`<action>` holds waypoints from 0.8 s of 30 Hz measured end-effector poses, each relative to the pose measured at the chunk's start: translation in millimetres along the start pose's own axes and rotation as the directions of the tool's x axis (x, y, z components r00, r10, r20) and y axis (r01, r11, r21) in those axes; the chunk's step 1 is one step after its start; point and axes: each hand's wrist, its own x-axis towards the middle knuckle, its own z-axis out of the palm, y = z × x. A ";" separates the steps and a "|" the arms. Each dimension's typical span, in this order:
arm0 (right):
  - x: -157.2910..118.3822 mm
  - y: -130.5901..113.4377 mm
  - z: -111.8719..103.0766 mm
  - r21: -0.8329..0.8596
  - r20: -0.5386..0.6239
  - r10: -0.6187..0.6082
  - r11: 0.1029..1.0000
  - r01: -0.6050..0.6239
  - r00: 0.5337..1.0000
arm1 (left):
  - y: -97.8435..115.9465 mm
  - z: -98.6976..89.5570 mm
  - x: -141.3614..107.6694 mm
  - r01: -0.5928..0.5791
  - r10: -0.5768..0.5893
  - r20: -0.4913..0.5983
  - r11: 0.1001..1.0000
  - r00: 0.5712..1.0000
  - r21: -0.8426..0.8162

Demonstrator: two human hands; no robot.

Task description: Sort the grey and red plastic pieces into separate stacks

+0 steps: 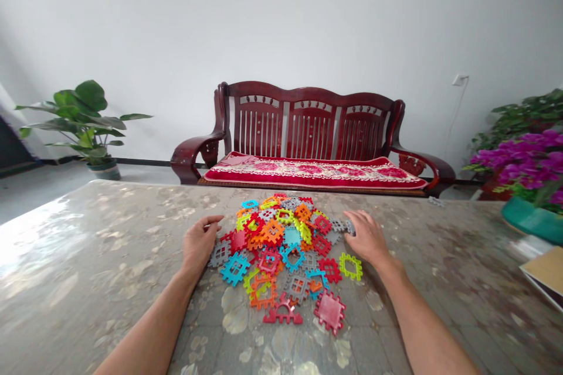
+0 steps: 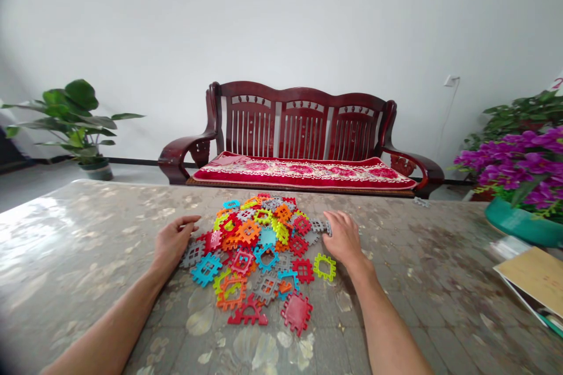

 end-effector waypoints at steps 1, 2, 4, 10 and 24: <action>0.2 -4.0 1.2 -0.032 0.019 -0.011 0.999 0.011 1.000 | -0.4 0.2 0.3 -0.006 0.006 -0.002 1.000 1.000 0.000; 0.6 -7.7 2.4 -0.062 0.043 -0.016 0.998 0.018 0.999 | -0.9 0.5 0.8 -0.010 0.010 -0.002 1.000 1.000 0.002; 2.0 -14.2 4.2 -0.112 0.098 -0.015 0.993 0.025 0.995 | -2.5 0.9 1.8 -0.014 0.015 -0.002 1.000 1.000 0.011; 6.2 -25.4 4.7 -0.172 0.177 -0.053 0.982 0.084 0.983 | -6.6 2.5 4.8 -0.008 0.008 0.003 1.000 1.000 0.014; 5.6 -13.9 4.6 0.073 0.082 0.028 0.997 -0.034 0.996 | -4.8 2.2 3.5 -0.004 0.004 0.012 1.000 1.000 0.012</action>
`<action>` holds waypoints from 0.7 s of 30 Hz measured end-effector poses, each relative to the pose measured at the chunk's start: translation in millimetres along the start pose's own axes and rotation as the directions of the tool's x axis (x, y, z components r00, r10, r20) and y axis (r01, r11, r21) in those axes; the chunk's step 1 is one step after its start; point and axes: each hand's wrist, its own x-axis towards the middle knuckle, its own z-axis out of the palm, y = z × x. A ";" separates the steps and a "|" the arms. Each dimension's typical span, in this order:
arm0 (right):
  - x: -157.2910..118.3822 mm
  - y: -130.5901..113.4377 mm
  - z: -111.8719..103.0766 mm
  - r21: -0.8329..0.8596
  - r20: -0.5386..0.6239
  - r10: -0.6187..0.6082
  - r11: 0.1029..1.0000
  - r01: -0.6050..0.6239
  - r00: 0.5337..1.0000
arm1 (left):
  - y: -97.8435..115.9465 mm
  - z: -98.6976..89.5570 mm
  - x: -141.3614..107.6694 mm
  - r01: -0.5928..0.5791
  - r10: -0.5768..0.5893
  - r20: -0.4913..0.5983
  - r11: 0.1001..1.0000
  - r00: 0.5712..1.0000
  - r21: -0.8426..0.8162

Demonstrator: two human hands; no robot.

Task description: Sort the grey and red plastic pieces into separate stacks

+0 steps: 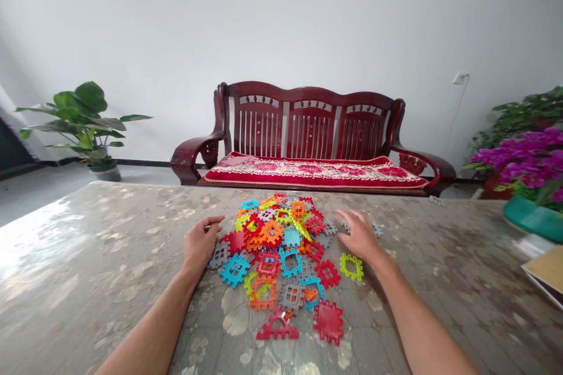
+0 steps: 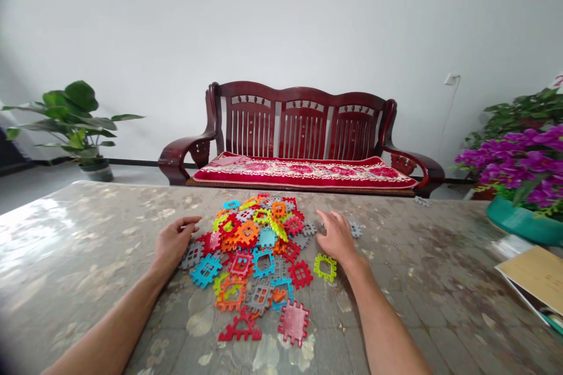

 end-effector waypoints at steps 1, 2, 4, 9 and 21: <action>0.2 7.1 -2.6 0.015 -0.013 0.035 0.999 -0.035 0.999 | -0.3 -0.1 0.0 0.002 -0.002 0.001 1.000 1.000 0.005; 0.1 14.5 -5.1 0.024 -0.020 0.065 0.998 -0.064 0.998 | -0.4 -0.1 0.0 0.004 -0.004 0.000 1.000 1.000 0.010; -0.9 28.0 -8.9 0.035 -0.013 0.102 0.994 -0.101 0.995 | 0.0 -0.1 -0.1 0.006 -0.006 0.000 1.000 1.000 0.019; -4.1 38.8 -6.3 0.020 0.034 0.079 0.997 -0.080 0.996 | 1.7 0.1 0.2 -0.003 0.003 0.005 1.000 1.000 0.020; -6.0 34.8 9.6 -0.032 -0.153 0.110 0.993 -0.117 0.982 | 3.2 -0.7 -0.8 -0.002 0.002 0.000 1.000 1.000 0.030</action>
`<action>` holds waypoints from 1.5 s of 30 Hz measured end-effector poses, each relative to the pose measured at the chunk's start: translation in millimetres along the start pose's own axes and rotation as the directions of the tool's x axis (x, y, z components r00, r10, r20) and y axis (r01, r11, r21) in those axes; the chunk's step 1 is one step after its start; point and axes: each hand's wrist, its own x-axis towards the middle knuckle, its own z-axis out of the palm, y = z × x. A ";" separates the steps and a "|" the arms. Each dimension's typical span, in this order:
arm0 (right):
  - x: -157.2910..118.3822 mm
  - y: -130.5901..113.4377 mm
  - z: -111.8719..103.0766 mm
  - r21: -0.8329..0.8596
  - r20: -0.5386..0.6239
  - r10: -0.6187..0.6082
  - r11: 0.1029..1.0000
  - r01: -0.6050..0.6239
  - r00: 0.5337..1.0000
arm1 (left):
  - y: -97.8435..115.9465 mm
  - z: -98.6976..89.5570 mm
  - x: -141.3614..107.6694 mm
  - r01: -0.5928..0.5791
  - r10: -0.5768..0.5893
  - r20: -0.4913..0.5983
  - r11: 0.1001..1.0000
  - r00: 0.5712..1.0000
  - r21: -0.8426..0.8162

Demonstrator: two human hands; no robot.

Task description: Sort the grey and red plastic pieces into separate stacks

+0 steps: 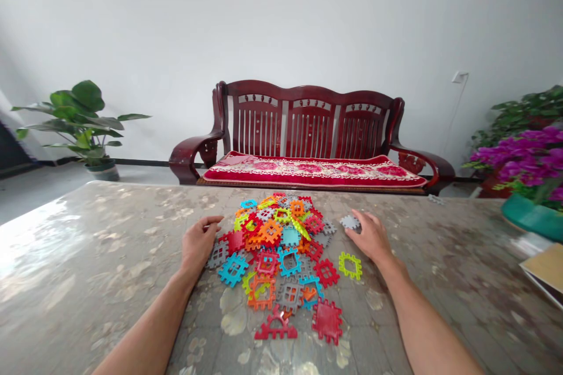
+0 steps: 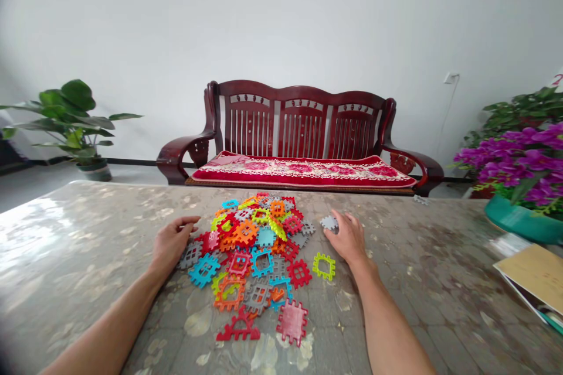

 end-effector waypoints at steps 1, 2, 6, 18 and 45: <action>-1.0 -0.6 -1.4 0.010 -0.022 0.009 1.000 -0.009 1.000 | 0.8 -0.2 -0.4 0.004 -0.004 0.003 1.000 1.000 0.000; -2.3 -1.2 -3.1 0.017 -0.042 0.022 1.000 -0.021 0.999 | 1.6 -0.4 -0.8 0.008 -0.008 0.005 1.000 1.000 -0.002; -9.0 -3.2 -10.1 0.005 -0.073 0.059 0.998 -0.059 0.996 | 6.3 -1.8 -3.3 0.026 -0.026 0.007 0.999 1.000 -0.019; -9.5 24.8 -21.5 0.039 -0.080 0.198 0.980 -0.196 0.977 | 14.6 -5.7 -6.6 0.030 -0.030 -0.002 0.999 1.000 -0.013; -9.1 35.0 -14.4 0.153 -0.071 0.169 0.976 -0.156 0.983 | 5.0 -2.5 -2.5 0.005 -0.005 0.009 1.000 1.000 -0.027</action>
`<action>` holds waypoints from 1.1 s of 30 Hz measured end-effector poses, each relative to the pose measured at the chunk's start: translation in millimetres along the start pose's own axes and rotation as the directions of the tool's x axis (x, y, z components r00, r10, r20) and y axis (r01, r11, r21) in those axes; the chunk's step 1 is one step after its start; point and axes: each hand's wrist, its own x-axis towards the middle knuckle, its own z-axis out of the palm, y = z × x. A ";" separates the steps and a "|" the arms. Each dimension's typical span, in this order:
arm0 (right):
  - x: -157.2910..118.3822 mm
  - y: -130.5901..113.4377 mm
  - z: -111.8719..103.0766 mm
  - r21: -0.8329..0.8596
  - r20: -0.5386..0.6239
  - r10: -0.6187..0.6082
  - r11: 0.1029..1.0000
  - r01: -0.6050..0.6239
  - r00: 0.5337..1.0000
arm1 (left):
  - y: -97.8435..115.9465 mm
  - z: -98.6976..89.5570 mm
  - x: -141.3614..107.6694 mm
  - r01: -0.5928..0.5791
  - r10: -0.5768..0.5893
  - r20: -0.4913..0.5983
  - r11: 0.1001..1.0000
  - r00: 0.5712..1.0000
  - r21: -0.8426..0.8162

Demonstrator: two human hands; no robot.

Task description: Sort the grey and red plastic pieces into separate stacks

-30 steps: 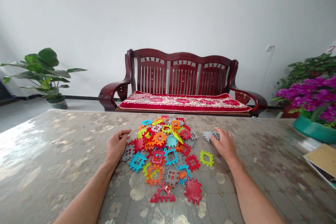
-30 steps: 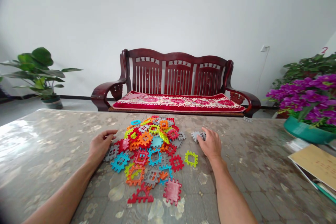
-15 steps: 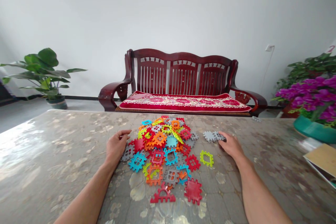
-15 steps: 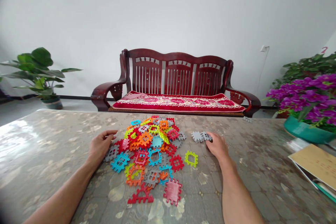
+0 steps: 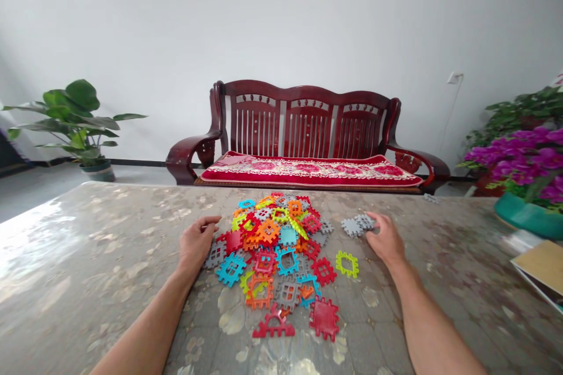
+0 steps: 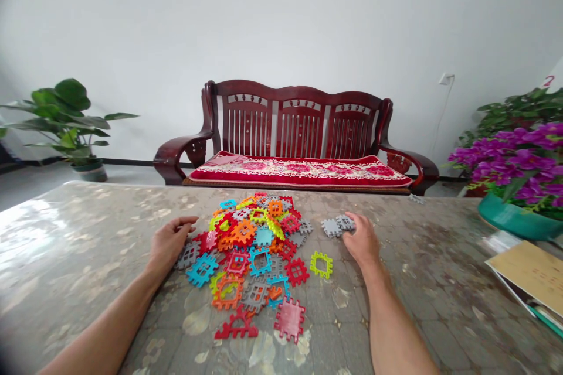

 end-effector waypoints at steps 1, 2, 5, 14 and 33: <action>-3.3 -6.4 -2.5 0.004 0.025 -0.008 1.000 0.008 1.000 | 1.1 -0.5 -0.8 -0.006 0.006 -0.004 1.000 1.000 0.007; -6.4 -12.7 -4.6 -0.004 0.060 -0.023 1.000 0.023 0.998 | 1.9 -0.9 -1.3 -0.009 0.009 -0.007 1.000 1.000 0.015; -12.9 -28.4 -8.1 -0.083 0.144 -0.064 0.994 0.077 0.987 | 1.7 -1.1 -1.1 -0.007 0.007 -0.006 1.000 1.000 0.030; -13.8 -35.9 -0.4 -0.187 0.169 -0.152 0.965 0.183 0.974 | -3.2 1.5 2.2 -0.006 0.006 0.001 1.000 1.000 0.031; -5.6 -36.6 2.3 -0.206 -0.005 -0.054 0.977 0.052 0.999 | -2.0 1.1 1.3 0.000 -0.001 0.012 0.999 1.000 0.043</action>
